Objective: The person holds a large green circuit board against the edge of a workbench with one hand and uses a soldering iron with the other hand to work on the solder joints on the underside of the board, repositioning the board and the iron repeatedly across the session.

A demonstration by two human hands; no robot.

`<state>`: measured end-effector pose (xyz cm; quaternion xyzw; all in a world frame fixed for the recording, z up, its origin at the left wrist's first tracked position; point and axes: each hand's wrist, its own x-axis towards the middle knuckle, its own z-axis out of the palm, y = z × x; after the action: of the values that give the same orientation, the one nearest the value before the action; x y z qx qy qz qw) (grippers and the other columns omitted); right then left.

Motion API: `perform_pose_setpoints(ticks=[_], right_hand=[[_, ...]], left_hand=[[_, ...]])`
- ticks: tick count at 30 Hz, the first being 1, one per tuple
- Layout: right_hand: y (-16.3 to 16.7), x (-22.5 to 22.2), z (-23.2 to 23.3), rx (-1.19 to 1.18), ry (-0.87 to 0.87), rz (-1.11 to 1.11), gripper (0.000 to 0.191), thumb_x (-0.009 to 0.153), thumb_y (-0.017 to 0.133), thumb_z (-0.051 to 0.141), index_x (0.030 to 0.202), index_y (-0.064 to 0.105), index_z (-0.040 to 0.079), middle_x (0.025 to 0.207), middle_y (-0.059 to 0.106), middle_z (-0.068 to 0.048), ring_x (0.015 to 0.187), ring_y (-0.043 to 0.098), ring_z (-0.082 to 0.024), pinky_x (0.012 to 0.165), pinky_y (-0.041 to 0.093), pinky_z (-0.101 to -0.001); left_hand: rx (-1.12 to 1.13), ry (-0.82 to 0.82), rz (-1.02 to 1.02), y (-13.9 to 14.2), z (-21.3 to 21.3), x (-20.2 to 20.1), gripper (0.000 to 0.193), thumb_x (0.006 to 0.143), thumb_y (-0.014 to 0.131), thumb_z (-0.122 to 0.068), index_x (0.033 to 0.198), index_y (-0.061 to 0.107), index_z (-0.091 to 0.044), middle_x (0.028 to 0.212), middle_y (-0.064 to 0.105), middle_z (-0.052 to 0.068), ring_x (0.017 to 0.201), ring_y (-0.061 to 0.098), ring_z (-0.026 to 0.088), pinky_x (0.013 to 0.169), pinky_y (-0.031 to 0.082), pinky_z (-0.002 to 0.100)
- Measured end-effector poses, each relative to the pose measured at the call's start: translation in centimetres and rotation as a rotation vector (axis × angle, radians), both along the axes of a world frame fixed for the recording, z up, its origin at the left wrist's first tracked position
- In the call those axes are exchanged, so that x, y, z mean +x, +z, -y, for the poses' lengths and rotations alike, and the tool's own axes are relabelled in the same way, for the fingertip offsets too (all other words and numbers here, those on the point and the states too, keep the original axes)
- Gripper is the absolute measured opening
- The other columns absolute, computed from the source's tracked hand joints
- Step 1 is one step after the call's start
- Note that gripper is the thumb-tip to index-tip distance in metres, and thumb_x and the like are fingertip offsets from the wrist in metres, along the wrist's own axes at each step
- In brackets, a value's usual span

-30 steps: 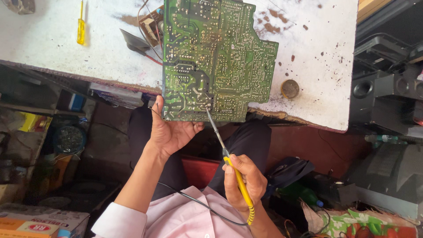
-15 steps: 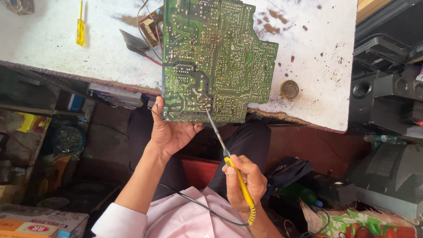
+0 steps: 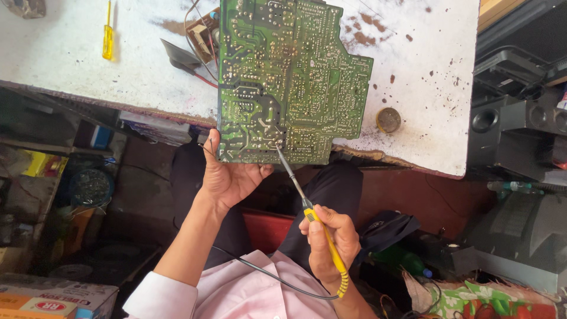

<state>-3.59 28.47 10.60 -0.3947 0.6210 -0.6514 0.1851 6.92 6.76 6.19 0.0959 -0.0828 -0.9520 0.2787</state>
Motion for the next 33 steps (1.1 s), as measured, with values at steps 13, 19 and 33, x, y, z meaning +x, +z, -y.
perform_pose_setpoints(ticks=[13,19,33], right_hand=[[0.2,-0.1,3.3,-0.181,0.075,0.507,0.016,0.106,0.052,0.006,0.119,0.058,0.0,0.078,0.064,-0.016,0.063,0.053,-0.015,0.054,0.043,-0.025],[0.2,-0.8,4.9,-0.272,0.052,0.791,0.013,0.107,0.051,0.011,0.108,0.059,0.0,0.076,0.061,-0.017,0.062,0.054,-0.021,0.052,0.04,-0.0264],[-0.9,1.0,6.5,-0.228,-0.009,0.946,0.021,0.107,0.049,0.018,0.107,0.06,-0.001,0.072,0.061,-0.015,0.059,0.052,-0.02,0.05,0.04,-0.0261]], left_hand=[[-0.009,0.001,-0.009,1.0,2.8,1.0,0.075,0.087,0.061,-0.076,0.135,0.061,-0.018,0.13,0.067,0.004,0.116,0.061,0.022,0.085,0.049,0.039],[-0.005,-0.007,-0.004,1.3,3.7,0.5,0.076,0.086,0.061,-0.076,0.135,0.061,-0.018,0.129,0.067,0.005,0.115,0.062,0.022,0.085,0.049,0.039],[-0.006,-0.017,-0.013,1.0,5.5,2.0,0.077,0.088,0.059,-0.077,0.135,0.061,-0.016,0.128,0.067,0.005,0.113,0.062,0.023,0.086,0.049,0.039]])
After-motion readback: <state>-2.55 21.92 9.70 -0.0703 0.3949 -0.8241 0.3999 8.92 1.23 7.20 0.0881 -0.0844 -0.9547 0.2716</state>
